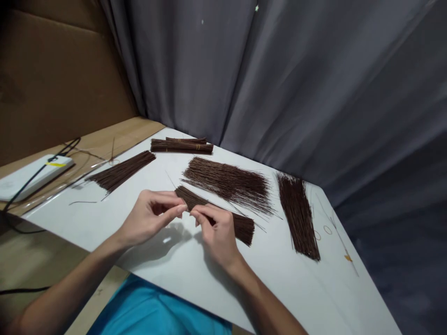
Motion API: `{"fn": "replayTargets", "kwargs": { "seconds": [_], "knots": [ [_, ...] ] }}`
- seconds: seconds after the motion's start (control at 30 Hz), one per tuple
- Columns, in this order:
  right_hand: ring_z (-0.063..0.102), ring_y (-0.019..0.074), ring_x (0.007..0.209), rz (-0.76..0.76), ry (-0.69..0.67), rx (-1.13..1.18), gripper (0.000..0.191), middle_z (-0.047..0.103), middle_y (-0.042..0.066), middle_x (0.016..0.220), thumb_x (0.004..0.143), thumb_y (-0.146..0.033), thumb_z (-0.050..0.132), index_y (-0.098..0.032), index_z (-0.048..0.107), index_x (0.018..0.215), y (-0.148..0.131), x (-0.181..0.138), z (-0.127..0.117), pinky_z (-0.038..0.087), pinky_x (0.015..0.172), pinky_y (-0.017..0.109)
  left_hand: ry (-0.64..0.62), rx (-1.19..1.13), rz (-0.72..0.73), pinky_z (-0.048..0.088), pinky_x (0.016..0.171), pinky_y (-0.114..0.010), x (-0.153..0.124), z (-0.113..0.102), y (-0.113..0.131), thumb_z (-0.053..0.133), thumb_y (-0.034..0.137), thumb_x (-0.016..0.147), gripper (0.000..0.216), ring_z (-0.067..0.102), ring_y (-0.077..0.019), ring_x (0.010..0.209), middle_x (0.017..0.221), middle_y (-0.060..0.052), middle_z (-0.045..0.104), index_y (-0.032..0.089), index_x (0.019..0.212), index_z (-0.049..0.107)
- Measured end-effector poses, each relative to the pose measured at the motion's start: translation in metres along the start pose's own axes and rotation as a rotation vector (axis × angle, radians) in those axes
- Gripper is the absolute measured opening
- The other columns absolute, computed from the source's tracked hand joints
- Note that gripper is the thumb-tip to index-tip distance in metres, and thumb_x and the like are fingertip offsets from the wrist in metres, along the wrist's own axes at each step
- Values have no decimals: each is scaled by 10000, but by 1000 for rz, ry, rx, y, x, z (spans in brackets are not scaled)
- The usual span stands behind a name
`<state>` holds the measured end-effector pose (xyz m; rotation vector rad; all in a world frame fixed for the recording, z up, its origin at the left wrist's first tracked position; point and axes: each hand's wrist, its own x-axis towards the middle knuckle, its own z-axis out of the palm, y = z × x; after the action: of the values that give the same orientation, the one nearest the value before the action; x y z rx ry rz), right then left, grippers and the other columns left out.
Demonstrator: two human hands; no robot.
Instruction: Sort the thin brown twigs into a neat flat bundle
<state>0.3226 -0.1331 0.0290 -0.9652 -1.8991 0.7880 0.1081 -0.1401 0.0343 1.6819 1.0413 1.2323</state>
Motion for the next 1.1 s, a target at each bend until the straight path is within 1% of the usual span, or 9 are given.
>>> {"fn": "replayTargets", "kwargs": {
  "seconds": [0.1, 0.2, 0.37, 0.5, 0.67, 0.73, 0.83, 0.97, 1.1],
  "knots": [
    [584, 183, 671, -190, 31, -396, 283, 676, 48, 757, 1106, -247, 539, -186, 758, 938, -1, -11, 0, 414, 666, 314, 90, 212, 113, 424, 594, -277, -1, 12, -9, 656, 298, 1032, 259, 596, -156, 684, 786, -65, 709, 179, 895, 842],
    [562, 190, 700, -337, -35, -719, 298, 671, 56, 759, 1120, -204, 500, -176, 739, 945, -5, -9, -13, 366, 672, 326, -3, 418, 267, 416, 606, -294, -4, 17, -22, 582, 175, 1029, 252, 568, -160, 668, 765, -58, 656, 171, 923, 811],
    [625, 188, 816, -338, -401, -552, 287, 764, 42, 887, 1096, -132, 506, -213, 757, 982, -14, 18, -55, 386, 681, 292, -295, 529, 477, 466, 631, -325, -15, 16, -28, 507, 60, 977, 363, 630, -200, 723, 860, -93, 706, 190, 1156, 795],
    [684, 174, 814, -186, -501, -191, 251, 777, 24, 868, 1078, -182, 590, -210, 780, 916, -17, 32, -70, 476, 747, 278, -201, 204, 397, 551, 698, -334, -20, 18, -15, 602, 120, 1002, 267, 705, -213, 802, 947, -120, 781, 224, 1085, 834],
    [651, 151, 703, -247, -314, -51, 218, 752, 39, 838, 1079, -180, 590, -178, 780, 973, -6, 14, -41, 469, 648, 261, 12, -36, 202, 510, 652, -289, -19, 15, 0, 730, 177, 981, 163, 666, -168, 726, 816, -72, 755, 182, 847, 822],
    [610, 146, 677, -386, -175, -235, 231, 730, 44, 818, 1087, -137, 543, -154, 756, 998, -3, 2, -25, 428, 624, 270, 52, -7, 127, 480, 626, -274, -19, 12, -1, 721, 213, 996, 220, 640, -157, 707, 778, -57, 727, 170, 792, 792],
    [508, 165, 626, -632, -42, -756, 230, 616, 23, 677, 1062, -101, 575, -142, 717, 886, -8, -9, -10, 317, 587, 333, 106, 146, 123, 464, 624, -270, -22, 11, -11, 691, 215, 1011, 199, 630, -160, 726, 803, -59, 713, 168, 847, 791],
    [519, 198, 697, -742, -139, -1049, 224, 621, 40, 697, 996, -40, 625, -150, 687, 812, -21, -3, -16, 291, 608, 365, -66, 440, 274, 424, 630, -289, -31, 14, -22, 557, 111, 1020, 244, 566, -159, 704, 808, -61, 642, 153, 937, 782],
    [587, 180, 763, -483, -483, -741, 237, 727, 2, 774, 929, 16, 679, -196, 718, 832, -20, 18, -40, 300, 602, 324, -313, 374, 211, 383, 604, -288, -38, 12, -9, 531, 118, 1037, 293, 545, -143, 670, 792, -53, 626, 161, 932, 801]
  ]
}}
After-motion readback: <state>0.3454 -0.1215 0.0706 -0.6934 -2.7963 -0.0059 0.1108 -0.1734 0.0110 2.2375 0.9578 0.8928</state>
